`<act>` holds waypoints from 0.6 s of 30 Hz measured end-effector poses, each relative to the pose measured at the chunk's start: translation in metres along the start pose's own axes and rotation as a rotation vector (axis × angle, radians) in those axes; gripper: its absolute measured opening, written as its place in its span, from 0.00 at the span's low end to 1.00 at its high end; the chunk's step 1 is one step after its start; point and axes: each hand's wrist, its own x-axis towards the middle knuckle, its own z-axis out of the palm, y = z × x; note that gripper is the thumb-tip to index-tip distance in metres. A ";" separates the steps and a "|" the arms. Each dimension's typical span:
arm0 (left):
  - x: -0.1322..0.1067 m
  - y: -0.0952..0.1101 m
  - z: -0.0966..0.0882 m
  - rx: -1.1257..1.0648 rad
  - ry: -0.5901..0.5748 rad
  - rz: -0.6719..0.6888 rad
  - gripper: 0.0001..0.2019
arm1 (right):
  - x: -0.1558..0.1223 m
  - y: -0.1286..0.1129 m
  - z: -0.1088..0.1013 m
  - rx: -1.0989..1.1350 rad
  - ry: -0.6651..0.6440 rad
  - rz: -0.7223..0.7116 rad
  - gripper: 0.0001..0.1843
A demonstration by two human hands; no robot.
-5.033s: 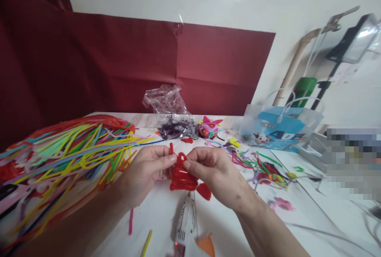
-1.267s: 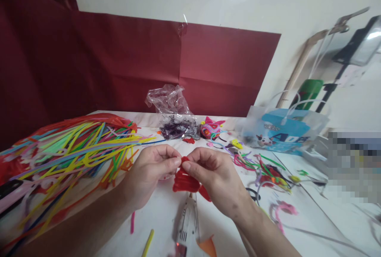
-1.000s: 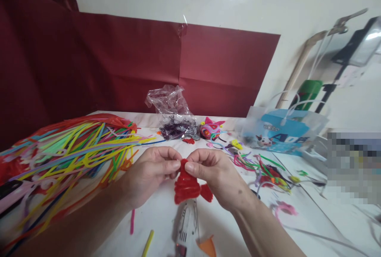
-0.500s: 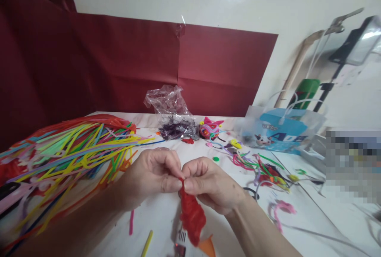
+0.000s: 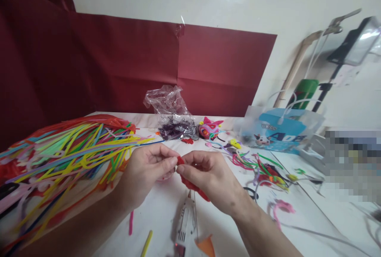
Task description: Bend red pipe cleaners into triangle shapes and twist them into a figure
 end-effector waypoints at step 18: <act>0.004 0.005 -0.008 -0.097 -0.157 -0.115 0.02 | -0.001 0.005 -0.003 0.182 -0.068 -0.012 0.14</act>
